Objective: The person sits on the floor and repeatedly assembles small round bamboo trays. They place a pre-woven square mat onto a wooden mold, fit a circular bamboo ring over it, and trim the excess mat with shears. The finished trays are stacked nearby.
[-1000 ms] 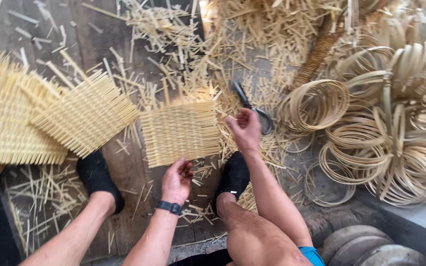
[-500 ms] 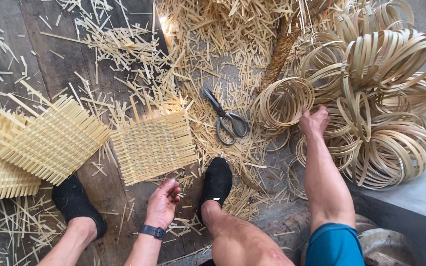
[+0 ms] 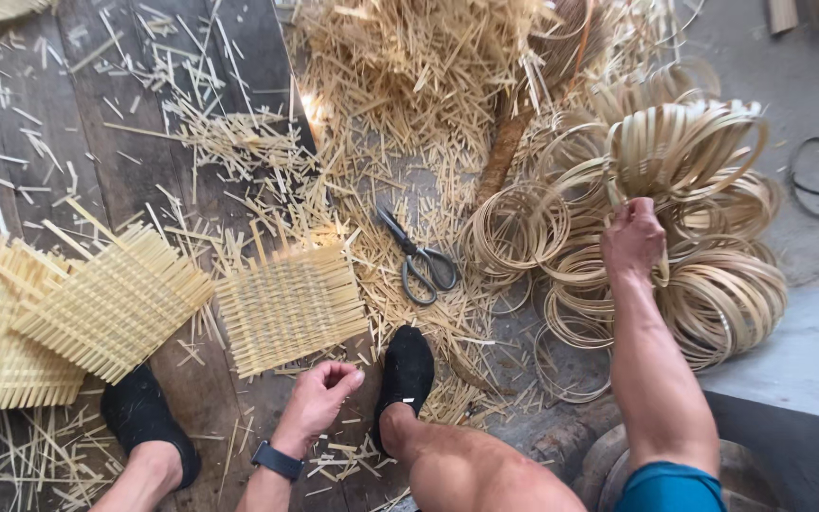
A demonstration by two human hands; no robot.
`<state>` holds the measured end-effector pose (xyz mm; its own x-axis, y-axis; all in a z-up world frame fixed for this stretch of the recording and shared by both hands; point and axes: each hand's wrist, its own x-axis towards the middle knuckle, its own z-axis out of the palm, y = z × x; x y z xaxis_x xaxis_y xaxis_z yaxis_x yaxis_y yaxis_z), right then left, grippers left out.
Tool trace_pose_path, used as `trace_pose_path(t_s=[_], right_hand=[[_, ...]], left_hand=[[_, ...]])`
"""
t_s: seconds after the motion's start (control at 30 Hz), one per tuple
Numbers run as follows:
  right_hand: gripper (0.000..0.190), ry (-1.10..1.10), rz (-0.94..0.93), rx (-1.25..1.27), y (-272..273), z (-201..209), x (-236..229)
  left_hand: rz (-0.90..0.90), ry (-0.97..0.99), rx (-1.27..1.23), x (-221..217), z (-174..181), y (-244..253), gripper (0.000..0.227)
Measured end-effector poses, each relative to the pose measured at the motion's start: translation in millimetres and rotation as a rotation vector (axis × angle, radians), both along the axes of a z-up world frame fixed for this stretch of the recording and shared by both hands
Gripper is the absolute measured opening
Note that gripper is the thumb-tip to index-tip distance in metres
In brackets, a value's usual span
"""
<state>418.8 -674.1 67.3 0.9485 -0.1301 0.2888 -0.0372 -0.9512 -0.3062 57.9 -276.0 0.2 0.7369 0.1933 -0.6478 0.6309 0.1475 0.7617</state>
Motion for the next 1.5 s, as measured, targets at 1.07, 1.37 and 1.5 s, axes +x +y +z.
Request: trace_pose_path(t_s=[1.07, 1.37, 1.5], right_hand=[[0.059, -0.123, 1.163, 0.317, 310, 131, -234], [0.041, 1.099, 0.562, 1.738, 287, 81, -210], [0.034, 1.106, 0.518, 1.738, 283, 58, -208]], left_hand=[[0.286, -0.180, -0.370, 30, 144, 57, 0.038], [0.886, -0.612, -0.902, 19, 110, 100, 0.031], [0.588, -0.567, -0.822, 16, 102, 110, 0.027]])
